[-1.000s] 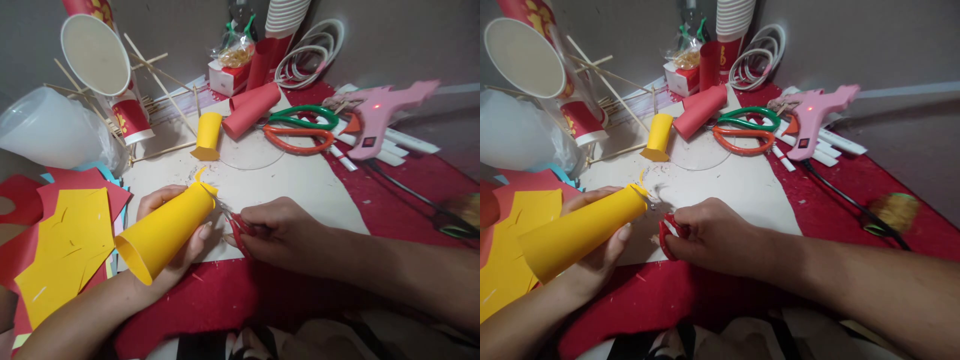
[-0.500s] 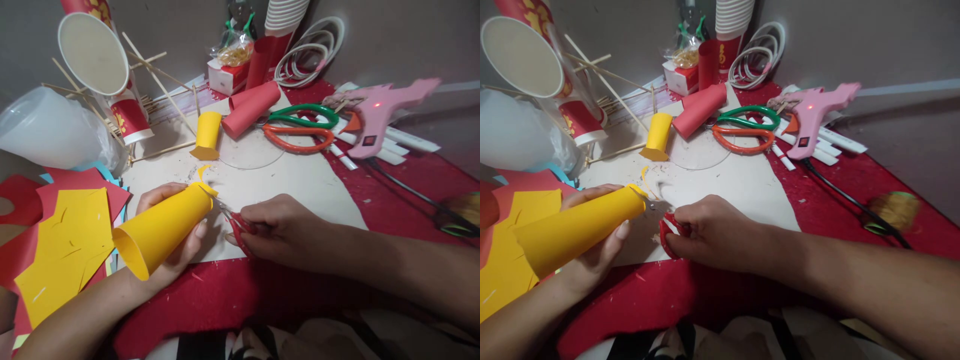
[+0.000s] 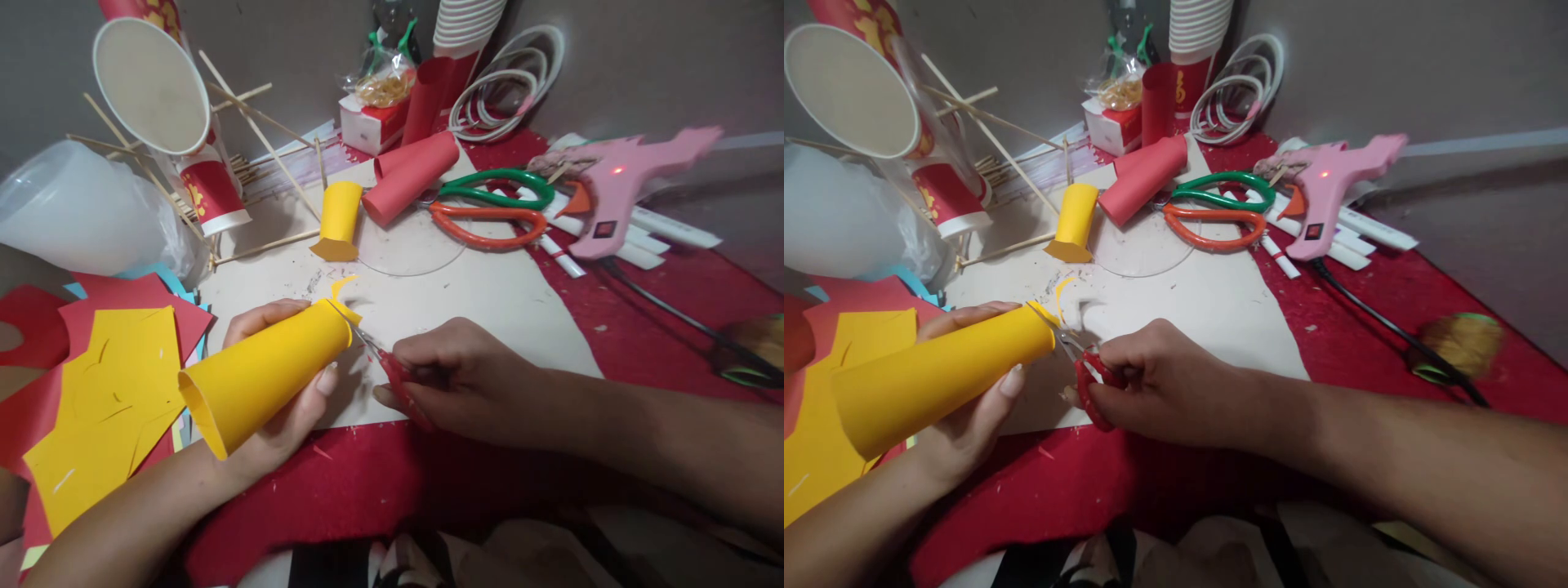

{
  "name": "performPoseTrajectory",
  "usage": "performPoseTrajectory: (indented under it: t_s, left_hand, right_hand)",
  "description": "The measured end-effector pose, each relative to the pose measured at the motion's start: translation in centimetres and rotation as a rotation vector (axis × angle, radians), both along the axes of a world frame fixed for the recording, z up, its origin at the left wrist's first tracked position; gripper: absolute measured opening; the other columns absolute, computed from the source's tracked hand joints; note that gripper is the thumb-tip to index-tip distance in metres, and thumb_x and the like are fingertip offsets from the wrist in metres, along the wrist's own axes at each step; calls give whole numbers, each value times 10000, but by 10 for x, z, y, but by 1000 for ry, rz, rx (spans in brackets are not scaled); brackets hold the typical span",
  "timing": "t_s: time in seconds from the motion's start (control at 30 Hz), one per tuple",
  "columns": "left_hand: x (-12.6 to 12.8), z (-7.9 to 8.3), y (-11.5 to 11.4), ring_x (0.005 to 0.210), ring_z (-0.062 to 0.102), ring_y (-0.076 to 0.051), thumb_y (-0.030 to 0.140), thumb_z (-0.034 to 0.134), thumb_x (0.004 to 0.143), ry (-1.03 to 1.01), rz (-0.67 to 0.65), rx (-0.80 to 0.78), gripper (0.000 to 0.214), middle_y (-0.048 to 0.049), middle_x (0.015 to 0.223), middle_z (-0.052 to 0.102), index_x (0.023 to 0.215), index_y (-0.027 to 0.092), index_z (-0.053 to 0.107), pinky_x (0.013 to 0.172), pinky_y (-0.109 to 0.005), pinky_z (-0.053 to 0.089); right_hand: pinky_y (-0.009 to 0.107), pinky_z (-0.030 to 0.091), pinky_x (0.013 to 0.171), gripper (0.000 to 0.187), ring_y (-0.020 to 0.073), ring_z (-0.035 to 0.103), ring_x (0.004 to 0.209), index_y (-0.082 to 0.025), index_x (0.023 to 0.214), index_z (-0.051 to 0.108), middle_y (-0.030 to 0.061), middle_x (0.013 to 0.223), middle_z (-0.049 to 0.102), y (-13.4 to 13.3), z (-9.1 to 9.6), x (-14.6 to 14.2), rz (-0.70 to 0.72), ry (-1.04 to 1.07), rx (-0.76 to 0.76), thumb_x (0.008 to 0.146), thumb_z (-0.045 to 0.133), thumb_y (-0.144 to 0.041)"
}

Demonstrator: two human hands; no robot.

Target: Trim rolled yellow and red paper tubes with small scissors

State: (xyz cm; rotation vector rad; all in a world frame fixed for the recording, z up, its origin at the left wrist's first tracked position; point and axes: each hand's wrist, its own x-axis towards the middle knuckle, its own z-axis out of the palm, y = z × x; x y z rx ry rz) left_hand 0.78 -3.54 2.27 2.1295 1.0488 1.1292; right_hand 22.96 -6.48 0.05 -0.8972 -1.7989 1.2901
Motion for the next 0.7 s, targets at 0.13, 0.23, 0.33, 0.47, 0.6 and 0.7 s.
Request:
performPoseTrajectory:
  t_s: [0.13, 0.23, 0.33, 0.47, 0.6, 0.7]
  left_hand:
    - [1, -1, 1, 1127, 617, -238, 270, 729, 806, -12, -7, -20, 481, -93, 1200, 593, 1225, 254, 495, 973, -452, 556]
    - [0, -2, 2, 1139, 611, -243, 276, 734, 804, -28, -10, -16, 489, -87, 1204, 585, 1230, 264, 494, 982, -463, 551]
    - [-1, -2, 2, 1152, 601, -243, 266, 736, 803, -22, -26, -14, 504, -84, 1216, 582, 1244, 274, 493, 997, -468, 541]
    - [-1, -1, 2, 1148, 600, -241, 250, 732, 803, -9, -6, 6, 495, -86, 1207, 588, 1239, 262, 497, 999, -471, 538]
    - [-1, 1, 3, 1134, 610, -243, 248, 726, 802, 5, -19, 14, 478, -93, 1196, 594, 1227, 248, 506, 991, -456, 542]
    - [-2, 5, 5, 1149, 607, -250, 245, 714, 803, 37, -66, 25, 460, -97, 1204, 599, 1215, 244, 509, 998, -457, 535]
  right_hand:
    - [160, 286, 434, 311, 39, 319, 469, -155, 601, 530, -67, 522, 457, 0, 0, 2, 11, 15, -15, 907, 573, -187]
    - [158, 291, 432, 302, 36, 323, 468, -152, 607, 534, -59, 533, 491, 0, -1, 2, 9, 32, -7, 905, 581, -174]
    - [153, 291, 434, 308, 32, 331, 472, -150, 606, 526, -57, 541, 501, 0, 0, 1, 0, 37, 10, 910, 571, -158]
    - [150, 268, 432, 319, 28, 312, 472, -152, 603, 509, -71, 531, 465, 1, 2, 0, -19, 25, 57, 918, 560, -150]
    - [147, 278, 444, 304, 30, 313, 473, -155, 607, 523, -79, 522, 444, 1, 3, 1, 5, 5, 40, 908, 563, -144]
    - [150, 291, 454, 298, 33, 315, 466, -159, 599, 520, -80, 513, 439, 1, 3, 2, 21, -8, 10, 893, 562, -129]
